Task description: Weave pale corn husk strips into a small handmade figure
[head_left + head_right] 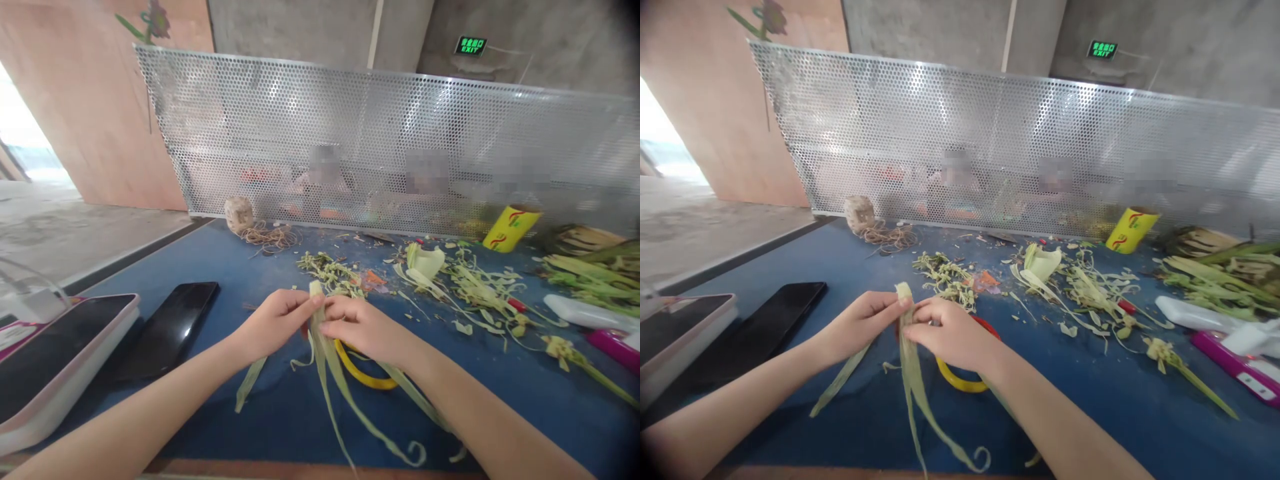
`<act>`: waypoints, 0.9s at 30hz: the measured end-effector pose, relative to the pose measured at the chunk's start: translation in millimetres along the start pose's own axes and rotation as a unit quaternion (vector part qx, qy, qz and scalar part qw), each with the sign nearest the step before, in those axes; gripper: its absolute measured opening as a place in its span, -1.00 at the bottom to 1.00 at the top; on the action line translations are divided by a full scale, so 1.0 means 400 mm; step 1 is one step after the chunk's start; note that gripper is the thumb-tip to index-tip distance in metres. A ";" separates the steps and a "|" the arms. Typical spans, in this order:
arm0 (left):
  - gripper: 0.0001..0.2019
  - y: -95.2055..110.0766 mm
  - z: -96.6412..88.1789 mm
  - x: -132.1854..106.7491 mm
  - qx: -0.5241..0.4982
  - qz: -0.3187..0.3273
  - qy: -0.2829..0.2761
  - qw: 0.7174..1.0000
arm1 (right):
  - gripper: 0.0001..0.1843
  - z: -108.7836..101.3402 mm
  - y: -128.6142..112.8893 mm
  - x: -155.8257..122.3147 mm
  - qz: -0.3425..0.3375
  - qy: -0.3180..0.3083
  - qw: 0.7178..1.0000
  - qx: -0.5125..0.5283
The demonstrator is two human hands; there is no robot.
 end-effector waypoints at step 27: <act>-0.77 -0.002 0.075 -0.002 -0.239 -0.045 -0.134 0.961 | -0.80 -0.041 0.004 -0.013 0.016 0.114 0.993 0.027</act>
Point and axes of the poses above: each hand's wrist, its own x-axis towards the middle knuckle, its own z-axis out of the palm, y = z × x, the point moved 3 cm from there along x, towards the middle knuckle, and after that the axes turned 3 degrees about z, right-handed, at the moved point
